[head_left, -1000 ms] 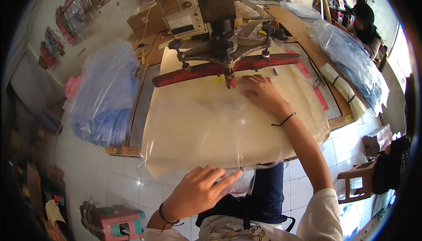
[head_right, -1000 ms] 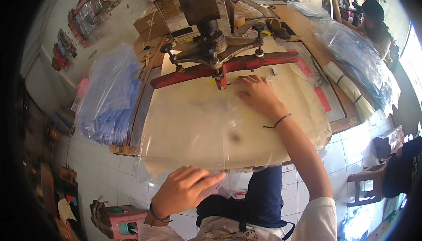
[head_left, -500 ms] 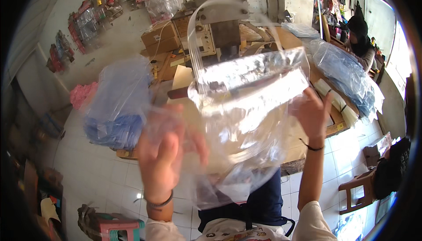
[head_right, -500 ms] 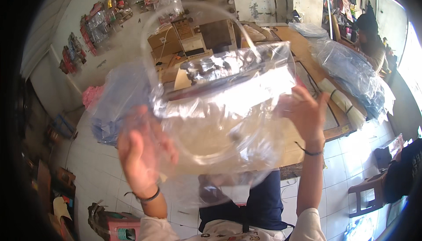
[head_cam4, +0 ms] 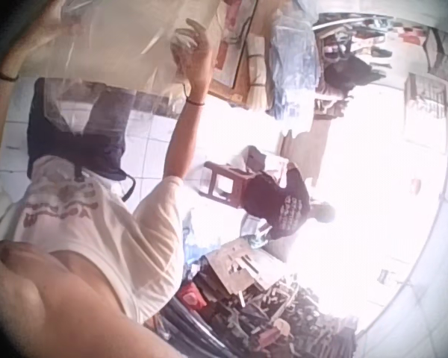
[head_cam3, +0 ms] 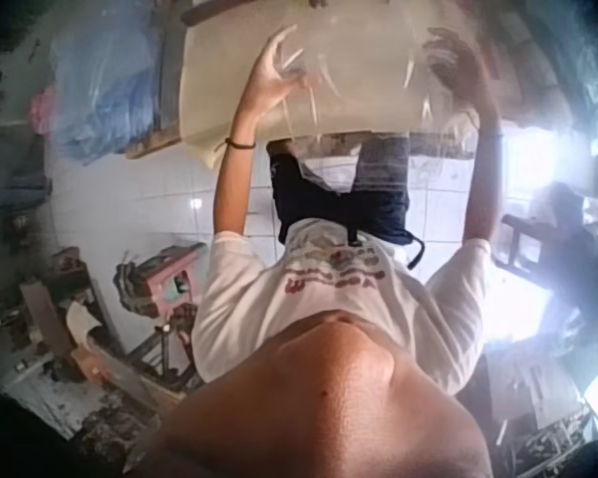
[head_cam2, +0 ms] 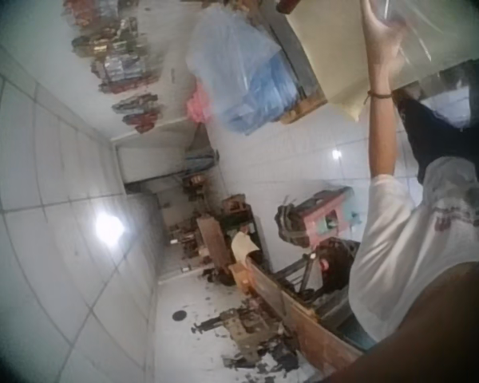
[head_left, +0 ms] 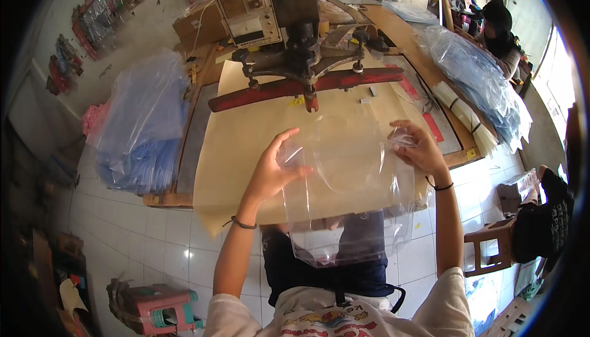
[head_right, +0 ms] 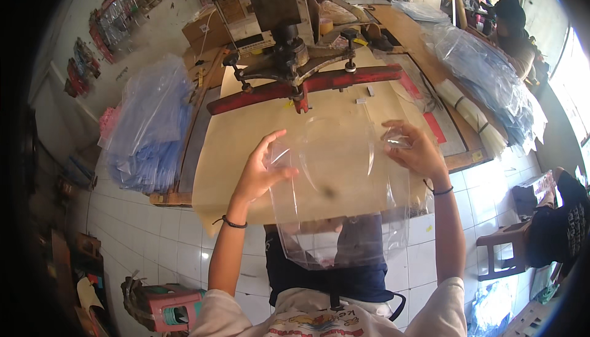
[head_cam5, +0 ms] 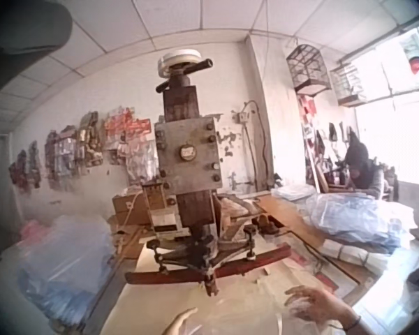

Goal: The person aligns a clear plastic bag and plastic handles on a work table, seals them together using a heat press machine, and holds up the assembled bag.

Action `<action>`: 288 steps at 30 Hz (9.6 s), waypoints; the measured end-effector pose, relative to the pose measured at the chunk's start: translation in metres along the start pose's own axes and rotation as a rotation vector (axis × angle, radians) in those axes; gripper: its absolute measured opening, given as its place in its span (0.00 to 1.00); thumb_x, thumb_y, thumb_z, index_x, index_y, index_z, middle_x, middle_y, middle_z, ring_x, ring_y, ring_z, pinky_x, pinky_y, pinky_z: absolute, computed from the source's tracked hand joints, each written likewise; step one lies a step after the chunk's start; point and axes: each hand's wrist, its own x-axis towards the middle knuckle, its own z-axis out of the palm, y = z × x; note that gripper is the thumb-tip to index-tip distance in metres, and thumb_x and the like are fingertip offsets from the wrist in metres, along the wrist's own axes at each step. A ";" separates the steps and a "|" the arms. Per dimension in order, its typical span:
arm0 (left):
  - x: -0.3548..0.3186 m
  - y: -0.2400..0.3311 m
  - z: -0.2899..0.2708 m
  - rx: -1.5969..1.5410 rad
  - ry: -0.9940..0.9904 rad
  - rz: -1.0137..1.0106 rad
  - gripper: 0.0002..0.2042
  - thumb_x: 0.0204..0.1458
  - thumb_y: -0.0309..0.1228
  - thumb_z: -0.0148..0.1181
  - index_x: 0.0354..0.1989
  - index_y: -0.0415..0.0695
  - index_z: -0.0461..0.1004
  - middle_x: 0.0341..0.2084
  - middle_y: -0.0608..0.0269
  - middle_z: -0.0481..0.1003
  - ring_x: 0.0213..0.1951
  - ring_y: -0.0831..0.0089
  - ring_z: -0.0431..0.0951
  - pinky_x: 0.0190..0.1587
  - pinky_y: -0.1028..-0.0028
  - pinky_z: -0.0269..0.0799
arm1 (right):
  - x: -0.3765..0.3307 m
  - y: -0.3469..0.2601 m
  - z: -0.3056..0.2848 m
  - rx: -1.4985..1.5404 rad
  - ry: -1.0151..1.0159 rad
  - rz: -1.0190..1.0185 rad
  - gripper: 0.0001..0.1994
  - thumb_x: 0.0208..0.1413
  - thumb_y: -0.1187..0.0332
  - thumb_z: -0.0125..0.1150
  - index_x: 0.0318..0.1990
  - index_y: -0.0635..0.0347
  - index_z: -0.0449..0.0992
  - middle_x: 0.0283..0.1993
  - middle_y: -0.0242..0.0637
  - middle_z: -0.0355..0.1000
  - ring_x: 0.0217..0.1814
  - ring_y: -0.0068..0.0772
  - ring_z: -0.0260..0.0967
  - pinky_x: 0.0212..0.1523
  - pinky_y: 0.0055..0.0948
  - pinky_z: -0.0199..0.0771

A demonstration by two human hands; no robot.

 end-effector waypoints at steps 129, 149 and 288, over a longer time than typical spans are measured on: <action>0.058 0.001 -0.014 -0.380 -0.518 -0.515 0.09 0.60 0.31 0.66 0.45 0.40 0.81 0.35 0.66 0.82 0.35 0.80 0.81 0.36 0.79 0.76 | 0.075 -0.065 0.036 -0.635 -0.336 0.054 0.20 0.58 0.61 0.70 0.52 0.65 0.76 0.35 0.38 0.80 0.38 0.30 0.79 0.42 0.31 0.77; 0.075 -0.001 -0.010 -0.320 -0.614 -0.585 0.11 0.64 0.33 0.61 0.45 0.35 0.78 0.34 0.62 0.83 0.34 0.79 0.80 0.41 0.78 0.75 | 0.098 -0.028 0.069 -0.240 -0.215 -0.017 0.18 0.65 0.58 0.64 0.52 0.64 0.78 0.32 0.32 0.73 0.34 0.21 0.69 0.41 0.27 0.74; -0.045 0.018 0.015 0.821 0.210 -0.051 0.20 0.56 0.43 0.67 0.50 0.42 0.72 0.47 0.55 0.71 0.51 0.53 0.68 0.60 0.55 0.57 | -0.015 -0.051 0.036 -0.901 -0.089 0.063 0.27 0.57 0.46 0.68 0.50 0.61 0.76 0.58 0.45 0.71 0.64 0.48 0.66 0.63 0.42 0.66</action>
